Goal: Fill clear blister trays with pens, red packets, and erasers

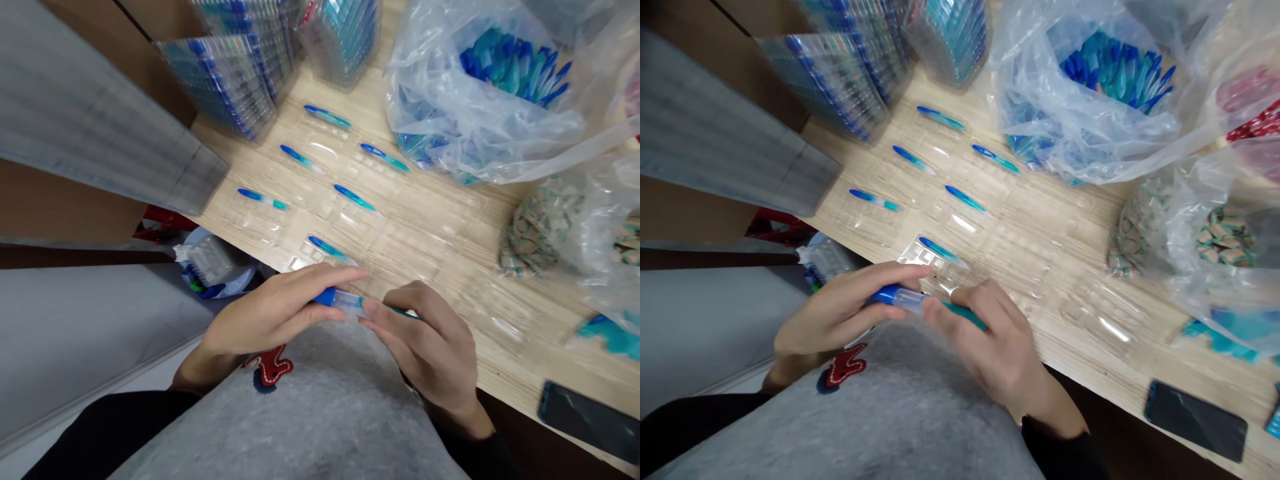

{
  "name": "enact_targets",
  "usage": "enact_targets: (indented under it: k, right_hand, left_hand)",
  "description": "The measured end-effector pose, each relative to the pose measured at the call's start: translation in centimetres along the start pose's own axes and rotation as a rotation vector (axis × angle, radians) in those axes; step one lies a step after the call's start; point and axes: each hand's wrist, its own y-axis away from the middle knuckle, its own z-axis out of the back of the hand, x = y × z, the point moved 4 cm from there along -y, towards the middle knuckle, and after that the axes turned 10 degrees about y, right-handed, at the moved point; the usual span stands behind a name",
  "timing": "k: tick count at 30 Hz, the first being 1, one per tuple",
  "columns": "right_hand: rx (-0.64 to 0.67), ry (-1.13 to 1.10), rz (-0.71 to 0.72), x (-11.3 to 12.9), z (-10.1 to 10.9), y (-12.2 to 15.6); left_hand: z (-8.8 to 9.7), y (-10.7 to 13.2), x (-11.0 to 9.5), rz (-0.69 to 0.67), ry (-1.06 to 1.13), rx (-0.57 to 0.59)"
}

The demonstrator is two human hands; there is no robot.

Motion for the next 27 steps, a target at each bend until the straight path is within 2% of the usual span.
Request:
enact_targets:
  k: [4, 10, 15, 23, 25, 27]
  right_hand:
    - [-0.011, -0.082, -0.053, -0.7, -1.4, 0.1]
    - [0.028, -0.171, -0.326, -2.4, -2.9, 1.0]
    - [0.051, -0.177, -0.353, -2.4, -2.8, 1.1]
    - [-0.034, -0.274, -0.502, -3.3, -2.1, 1.6]
    - [-0.036, -0.363, -0.568, -3.8, -2.4, 1.9]
    - [-0.018, -0.458, -0.63, -4.0, -2.8, 2.3]
  left_hand:
    - [-0.4, 0.3, 1.5, -0.001, 0.098, -0.023]
    - [0.3, 1.0, 3.6, 0.02, 0.264, -0.211]
    - [-0.4, 0.6, 3.9, 0.137, 0.369, -0.138]
    - [0.3, 0.4, 3.8, 0.075, 0.466, -0.239]
    - [0.4, 0.0, 4.0, 0.127, 0.452, -0.251]
    - [0.0, -0.5, 4.4, 0.233, 0.384, -0.215]
